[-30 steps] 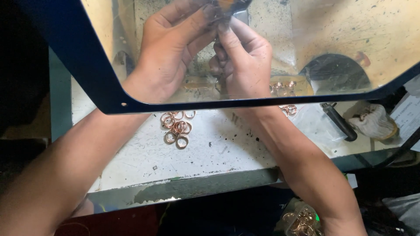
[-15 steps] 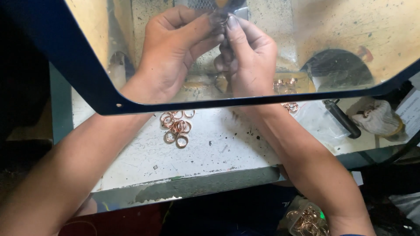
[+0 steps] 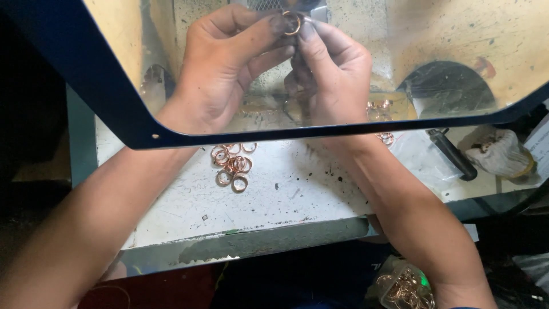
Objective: Polishing metal rings using a motorized polishing wheel inside a protective enclosure.
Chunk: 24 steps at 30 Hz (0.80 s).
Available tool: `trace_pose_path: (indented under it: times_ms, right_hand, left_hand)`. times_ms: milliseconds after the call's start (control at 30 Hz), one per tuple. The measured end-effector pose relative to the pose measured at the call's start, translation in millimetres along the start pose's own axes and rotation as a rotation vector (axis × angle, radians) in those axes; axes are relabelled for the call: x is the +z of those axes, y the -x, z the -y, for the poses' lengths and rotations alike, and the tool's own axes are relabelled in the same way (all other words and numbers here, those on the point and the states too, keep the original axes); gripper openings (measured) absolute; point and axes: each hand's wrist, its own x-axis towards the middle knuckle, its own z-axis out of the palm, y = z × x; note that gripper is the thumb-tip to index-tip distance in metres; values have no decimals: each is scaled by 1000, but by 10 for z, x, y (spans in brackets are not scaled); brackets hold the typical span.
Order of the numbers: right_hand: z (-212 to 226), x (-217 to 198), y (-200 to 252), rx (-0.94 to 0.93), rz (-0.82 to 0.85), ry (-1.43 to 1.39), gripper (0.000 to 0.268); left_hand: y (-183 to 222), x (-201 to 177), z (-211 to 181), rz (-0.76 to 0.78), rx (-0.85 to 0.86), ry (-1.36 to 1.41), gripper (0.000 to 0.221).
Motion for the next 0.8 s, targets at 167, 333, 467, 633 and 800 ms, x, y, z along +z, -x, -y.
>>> trace_pose_path:
  times_ms: [167,333,467,633,800]
  right_hand:
    - [-115,64,-66,-6,20,-159,22]
    - [42,1,27,22,41,8,33]
    - [38,-124,-10,-25,61,99,27]
    - [-35,24,-79,-15,16,-10,22]
    - [-16,-1,-48,-54,46,25,33]
  left_hand:
    - [-139,-75,160,-90,31,38,17]
    - [34,-67,71,79,77,29,20]
    - [69,0,15,112,6,20,23]
    - [-97,-100,197,26,61,61,20]
    - [-43,-115,145,70,100,39,19]
